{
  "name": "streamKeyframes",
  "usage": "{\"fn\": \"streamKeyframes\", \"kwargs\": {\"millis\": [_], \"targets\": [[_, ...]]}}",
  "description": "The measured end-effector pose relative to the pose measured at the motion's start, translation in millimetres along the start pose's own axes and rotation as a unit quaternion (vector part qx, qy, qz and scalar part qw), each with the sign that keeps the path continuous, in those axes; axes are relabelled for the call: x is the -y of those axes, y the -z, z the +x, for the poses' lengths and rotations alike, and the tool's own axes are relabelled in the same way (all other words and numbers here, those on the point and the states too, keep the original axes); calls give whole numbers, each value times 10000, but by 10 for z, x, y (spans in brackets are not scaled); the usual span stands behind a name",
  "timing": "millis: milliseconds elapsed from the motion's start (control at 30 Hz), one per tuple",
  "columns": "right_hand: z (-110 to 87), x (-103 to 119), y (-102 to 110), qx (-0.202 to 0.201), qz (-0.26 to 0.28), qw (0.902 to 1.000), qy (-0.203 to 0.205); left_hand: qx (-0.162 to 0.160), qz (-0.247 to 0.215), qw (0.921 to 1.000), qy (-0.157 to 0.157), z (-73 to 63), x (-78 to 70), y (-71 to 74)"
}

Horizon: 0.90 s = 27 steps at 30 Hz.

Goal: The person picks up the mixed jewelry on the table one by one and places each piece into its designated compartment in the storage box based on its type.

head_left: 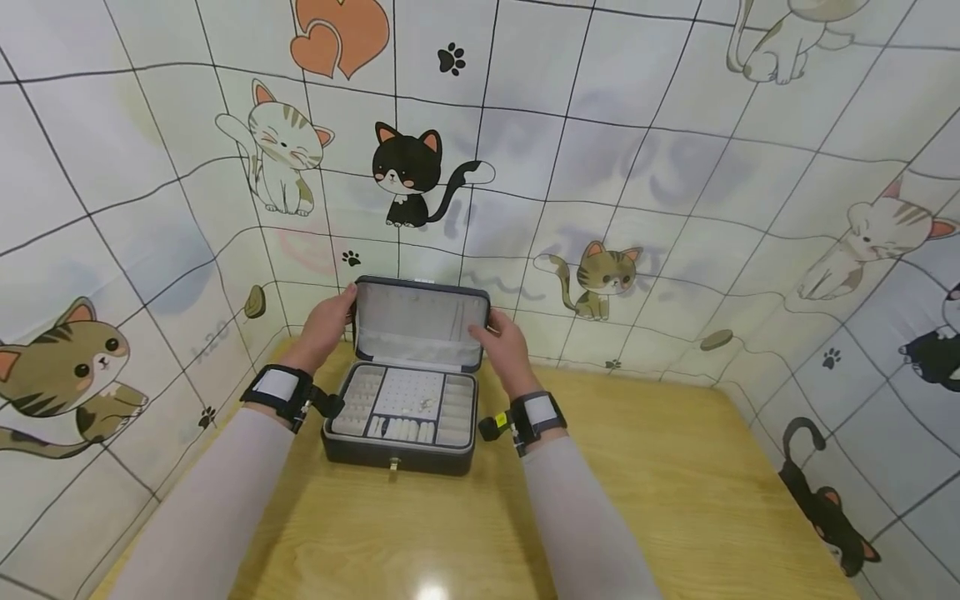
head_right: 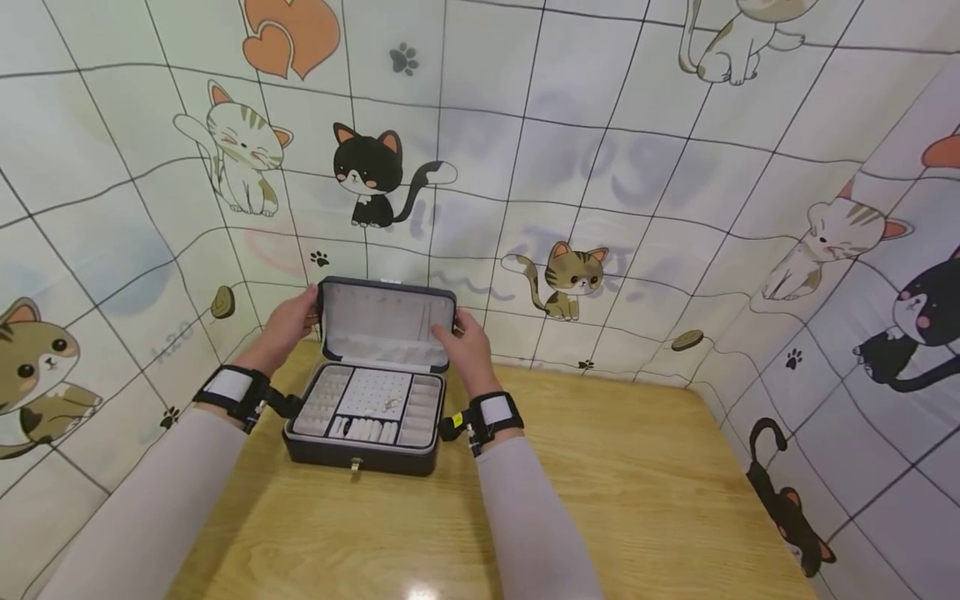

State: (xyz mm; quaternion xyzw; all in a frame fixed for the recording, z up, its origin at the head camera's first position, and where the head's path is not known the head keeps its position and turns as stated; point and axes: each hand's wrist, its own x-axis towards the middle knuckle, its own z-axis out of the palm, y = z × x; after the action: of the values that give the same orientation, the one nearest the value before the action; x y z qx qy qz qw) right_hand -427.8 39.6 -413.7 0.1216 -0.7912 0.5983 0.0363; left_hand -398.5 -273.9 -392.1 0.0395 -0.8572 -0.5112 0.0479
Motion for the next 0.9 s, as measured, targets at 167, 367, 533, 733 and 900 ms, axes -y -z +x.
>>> {"fn": "streamKeyframes", "kwargs": {"millis": [167,367,533,733,900], "targets": [[-124,78,-28,-330,-346,9988,-81,-41,686,9976,-50,-125,-39,60],[-257,161,-40,-615,-915,9937,-224,31,1141,9935,-33,-235,-91,79],[-360,228,-35,-729,-1051,9913,-300,-95,1345,9908,-92,-320,-97,64],[-473,229,-17,-744,-956,9921,-311,-366,1340,9902,-168,-466,-53,41],[-563,210,2,-761,-767,9933,-415,-556,1519,9859,-436,-577,13,17]]}}
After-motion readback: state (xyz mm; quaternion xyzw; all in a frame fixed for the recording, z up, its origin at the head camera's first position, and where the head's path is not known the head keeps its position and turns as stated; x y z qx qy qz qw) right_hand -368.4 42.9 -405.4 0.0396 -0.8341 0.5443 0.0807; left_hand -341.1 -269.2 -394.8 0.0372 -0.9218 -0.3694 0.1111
